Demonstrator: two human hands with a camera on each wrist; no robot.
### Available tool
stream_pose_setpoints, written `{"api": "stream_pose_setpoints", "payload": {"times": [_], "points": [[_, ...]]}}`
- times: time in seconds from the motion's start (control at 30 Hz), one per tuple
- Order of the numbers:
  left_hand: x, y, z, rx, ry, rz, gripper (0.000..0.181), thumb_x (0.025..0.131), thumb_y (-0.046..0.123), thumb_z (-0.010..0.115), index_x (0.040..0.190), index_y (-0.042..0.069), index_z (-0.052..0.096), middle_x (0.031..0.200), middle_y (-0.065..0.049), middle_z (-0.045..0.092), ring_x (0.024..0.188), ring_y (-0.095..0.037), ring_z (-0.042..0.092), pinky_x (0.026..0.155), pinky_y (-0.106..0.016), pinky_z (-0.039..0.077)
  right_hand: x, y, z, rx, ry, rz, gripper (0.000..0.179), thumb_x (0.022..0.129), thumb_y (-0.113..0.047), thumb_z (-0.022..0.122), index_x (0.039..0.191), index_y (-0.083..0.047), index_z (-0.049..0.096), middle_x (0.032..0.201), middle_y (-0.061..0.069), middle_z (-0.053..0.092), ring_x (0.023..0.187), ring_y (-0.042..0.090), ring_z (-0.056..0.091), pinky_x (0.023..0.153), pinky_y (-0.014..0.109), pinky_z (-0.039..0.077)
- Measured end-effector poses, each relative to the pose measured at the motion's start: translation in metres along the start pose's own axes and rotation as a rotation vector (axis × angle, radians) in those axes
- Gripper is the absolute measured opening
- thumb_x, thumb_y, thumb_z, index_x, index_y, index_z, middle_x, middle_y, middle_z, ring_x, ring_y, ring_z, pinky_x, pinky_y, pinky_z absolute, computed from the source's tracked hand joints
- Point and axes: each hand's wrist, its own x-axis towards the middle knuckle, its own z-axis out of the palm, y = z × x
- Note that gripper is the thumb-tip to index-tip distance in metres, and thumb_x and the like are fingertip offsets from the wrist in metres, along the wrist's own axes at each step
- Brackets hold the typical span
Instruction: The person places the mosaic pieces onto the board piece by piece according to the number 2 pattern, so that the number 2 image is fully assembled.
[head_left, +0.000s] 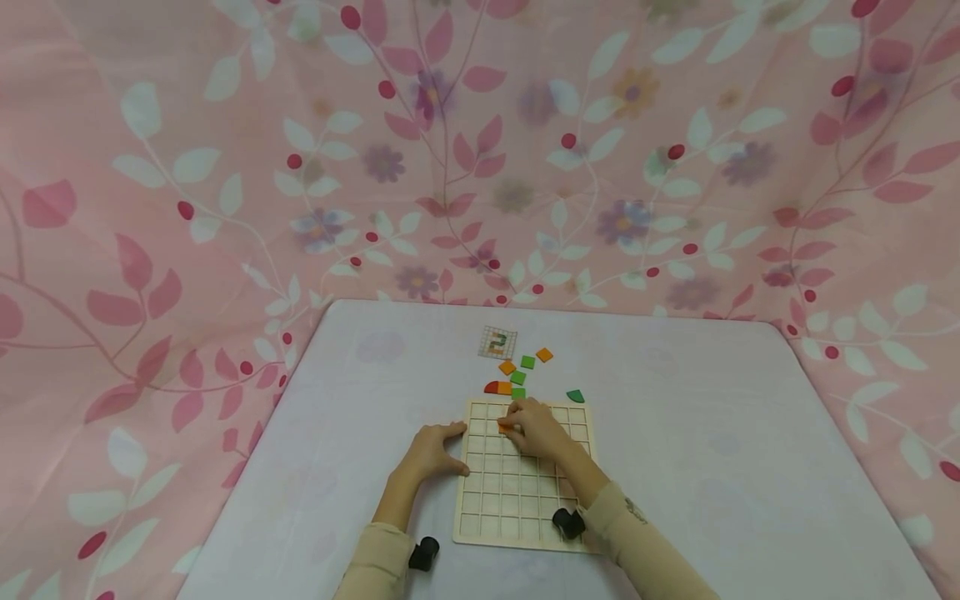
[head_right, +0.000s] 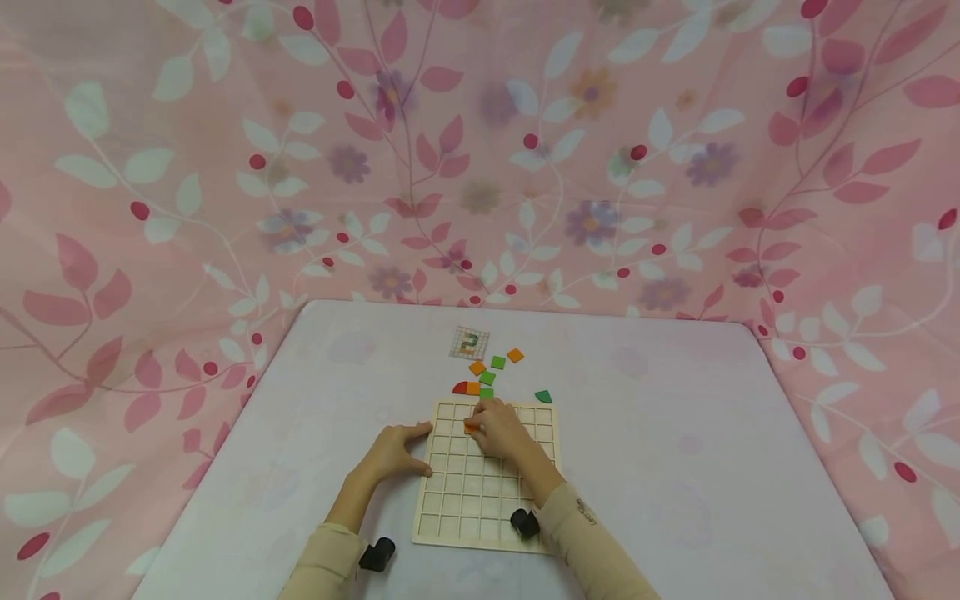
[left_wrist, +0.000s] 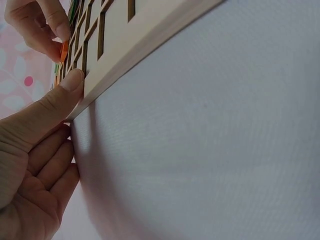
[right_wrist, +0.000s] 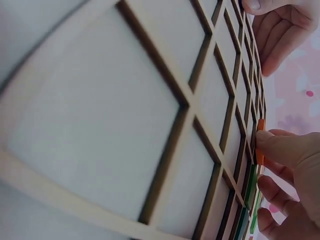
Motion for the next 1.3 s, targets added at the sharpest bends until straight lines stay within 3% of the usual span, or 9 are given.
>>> {"api": "stream_pose_setpoints", "payload": {"times": [0.23, 0.47, 0.73, 1.0, 1.3], "points": [[-0.001, 0.002, -0.001, -0.015, -0.007, -0.007, 0.076, 0.053, 0.017, 0.09, 0.12, -0.003, 0.062, 0.124, -0.02, 0.059, 0.117, -0.036, 0.055, 0.101, -0.048, 0.042, -0.002, -0.001, 0.009, -0.026, 0.089, 0.009, 0.017, 0.082, -0.019, 0.073, 0.094, -0.008, 0.076, 0.092, 0.002, 0.064, 0.082, 0.02, 0.055, 0.069, 0.036, 0.046], [0.001, 0.001, 0.001, -0.009, -0.011, -0.003, 0.075, 0.055, 0.017, 0.09, 0.121, -0.003, 0.061, 0.125, -0.019, 0.059, 0.118, -0.036, 0.054, 0.102, -0.048, 0.041, -0.001, -0.002, 0.014, -0.006, 0.159, 0.069, 0.018, 0.079, -0.023, 0.075, 0.089, -0.007, 0.076, 0.085, 0.002, 0.063, 0.078, 0.019, 0.056, 0.069, 0.035, 0.046], [0.001, -0.001, 0.001, -0.008, -0.015, -0.016, 0.076, 0.054, 0.017, 0.09, 0.122, -0.003, 0.061, 0.126, -0.018, 0.059, 0.119, -0.036, 0.053, 0.103, -0.047, 0.04, -0.009, 0.008, 0.014, -0.025, 0.192, 0.019, 0.015, 0.079, -0.02, 0.075, 0.089, -0.008, 0.077, 0.087, 0.002, 0.064, 0.076, 0.018, 0.054, 0.068, 0.033, 0.046], [-0.001, 0.001, 0.0, -0.009, -0.018, -0.033, 0.077, 0.054, 0.017, 0.09, 0.122, -0.002, 0.061, 0.126, -0.018, 0.059, 0.12, -0.036, 0.053, 0.103, -0.048, 0.039, -0.01, 0.011, 0.014, 0.14, 0.196, 0.066, 0.018, 0.077, -0.014, 0.076, 0.092, -0.004, 0.075, 0.093, 0.006, 0.073, 0.087, 0.023, 0.062, 0.078, 0.037, 0.052], [-0.001, 0.002, -0.001, -0.014, -0.013, -0.035, 0.077, 0.054, 0.017, 0.09, 0.122, -0.003, 0.061, 0.126, -0.018, 0.058, 0.119, -0.037, 0.053, 0.103, -0.049, 0.039, -0.01, 0.009, 0.018, 0.009, 0.262, 0.126, 0.023, 0.072, -0.025, 0.08, 0.085, -0.007, 0.077, 0.084, 0.003, 0.063, 0.075, 0.02, 0.054, 0.068, 0.033, 0.045]]}}
